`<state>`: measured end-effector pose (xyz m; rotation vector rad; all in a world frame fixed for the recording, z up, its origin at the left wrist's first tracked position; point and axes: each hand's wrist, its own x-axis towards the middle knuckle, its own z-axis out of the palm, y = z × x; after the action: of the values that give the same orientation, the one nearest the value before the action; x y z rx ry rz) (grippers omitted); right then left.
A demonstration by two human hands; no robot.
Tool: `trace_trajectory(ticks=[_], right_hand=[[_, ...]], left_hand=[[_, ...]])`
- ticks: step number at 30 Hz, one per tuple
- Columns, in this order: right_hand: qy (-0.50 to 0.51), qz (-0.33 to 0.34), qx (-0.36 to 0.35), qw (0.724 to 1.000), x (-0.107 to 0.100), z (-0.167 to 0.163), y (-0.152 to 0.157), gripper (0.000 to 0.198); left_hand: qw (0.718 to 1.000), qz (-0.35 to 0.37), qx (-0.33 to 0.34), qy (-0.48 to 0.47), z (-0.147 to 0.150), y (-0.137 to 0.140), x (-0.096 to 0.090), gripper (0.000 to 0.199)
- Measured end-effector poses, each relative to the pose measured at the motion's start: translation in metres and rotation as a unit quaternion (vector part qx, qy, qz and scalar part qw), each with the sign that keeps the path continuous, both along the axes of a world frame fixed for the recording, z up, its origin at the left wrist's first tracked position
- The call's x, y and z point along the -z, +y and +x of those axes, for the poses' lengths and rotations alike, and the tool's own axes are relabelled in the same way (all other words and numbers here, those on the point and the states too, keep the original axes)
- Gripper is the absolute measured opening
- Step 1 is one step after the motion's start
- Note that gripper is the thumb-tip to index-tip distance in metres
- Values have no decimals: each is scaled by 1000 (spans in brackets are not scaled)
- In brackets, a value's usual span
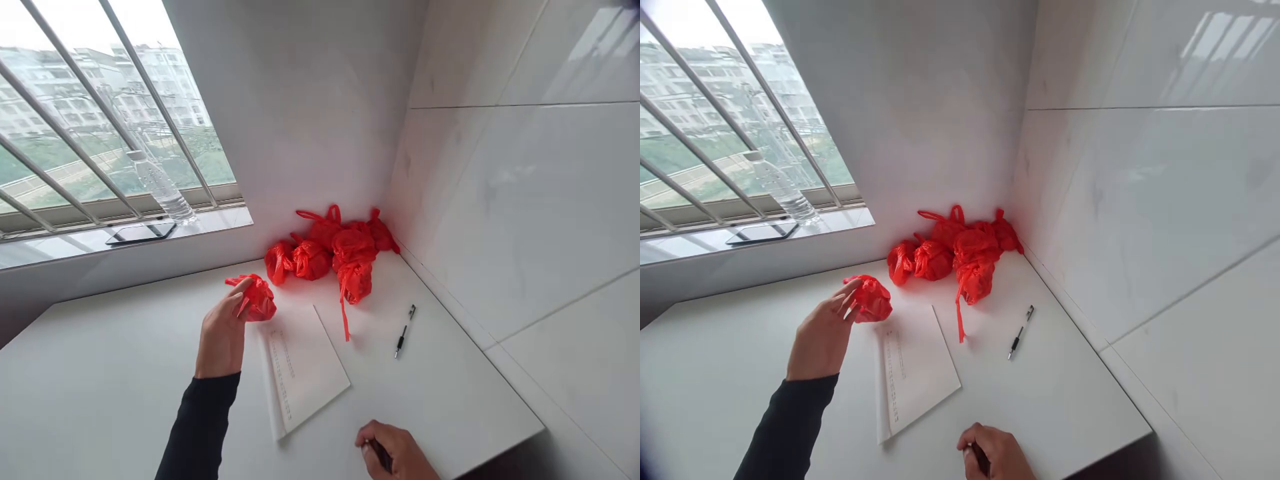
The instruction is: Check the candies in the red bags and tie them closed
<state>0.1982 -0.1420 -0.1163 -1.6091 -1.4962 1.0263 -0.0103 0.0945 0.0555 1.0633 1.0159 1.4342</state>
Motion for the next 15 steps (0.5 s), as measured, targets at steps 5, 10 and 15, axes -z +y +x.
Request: trace_trajectory(ticks=[5,10,15], right_hand=[[60,41,-7,997,3,5,-4,20],[169,73,47,982,3,14,-6,46],[229,93,34,968,2,27,-6,57]], left_hand=[[998,-26,55,-19,42,-104,12,33],[979,-100,102,149,68,-205,71,49],[961,-81,72,255,59,-261,109,39]])
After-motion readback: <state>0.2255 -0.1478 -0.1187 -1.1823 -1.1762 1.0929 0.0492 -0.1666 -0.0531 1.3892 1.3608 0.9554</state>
